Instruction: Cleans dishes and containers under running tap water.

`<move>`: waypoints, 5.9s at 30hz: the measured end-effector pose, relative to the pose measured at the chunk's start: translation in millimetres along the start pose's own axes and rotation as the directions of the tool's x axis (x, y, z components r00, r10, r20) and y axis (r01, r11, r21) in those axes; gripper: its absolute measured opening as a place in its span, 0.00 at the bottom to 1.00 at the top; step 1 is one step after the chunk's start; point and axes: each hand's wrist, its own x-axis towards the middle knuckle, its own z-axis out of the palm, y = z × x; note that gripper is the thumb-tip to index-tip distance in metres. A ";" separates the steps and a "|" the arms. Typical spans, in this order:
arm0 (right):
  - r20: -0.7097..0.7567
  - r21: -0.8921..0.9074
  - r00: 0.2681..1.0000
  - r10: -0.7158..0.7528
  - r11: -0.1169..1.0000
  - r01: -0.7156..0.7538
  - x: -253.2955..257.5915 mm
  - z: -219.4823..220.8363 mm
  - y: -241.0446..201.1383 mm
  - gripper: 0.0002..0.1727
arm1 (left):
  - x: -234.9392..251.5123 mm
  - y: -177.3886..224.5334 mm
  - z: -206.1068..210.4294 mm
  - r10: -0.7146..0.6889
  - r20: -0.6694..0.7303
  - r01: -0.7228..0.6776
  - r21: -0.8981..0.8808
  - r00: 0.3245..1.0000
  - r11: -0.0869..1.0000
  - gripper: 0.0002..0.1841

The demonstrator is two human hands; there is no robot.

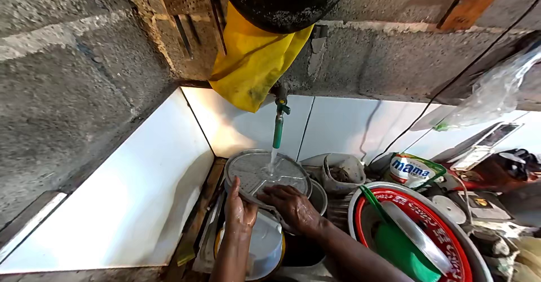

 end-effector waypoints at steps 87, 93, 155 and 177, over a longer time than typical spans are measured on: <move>-0.225 0.250 -0.138 0.964 -0.079 -0.965 -378.8 -171.1 82.2 0.27 | 138.8 -54.9 -121.9 -0.173 -0.375 0.400 0.696 0.911 0.596 0.39; -0.353 0.313 -0.102 0.930 0.015 -0.950 -374.0 -184.1 73.8 0.32 | 123.4 -59.6 -92.6 -0.275 -0.413 0.457 0.450 0.868 0.767 0.31; 0.283 0.738 0.653 0.703 0.275 -0.616 48.4 41.4 67.8 0.31 | 50.2 -58.1 -44.9 0.289 -0.143 -0.262 0.181 0.947 0.948 0.28; 0.094 0.852 0.701 0.707 0.307 -0.424 47.6 16.0 52.6 0.23 | 48.3 -95.6 -48.3 -0.054 0.064 0.019 0.464 0.996 0.886 0.36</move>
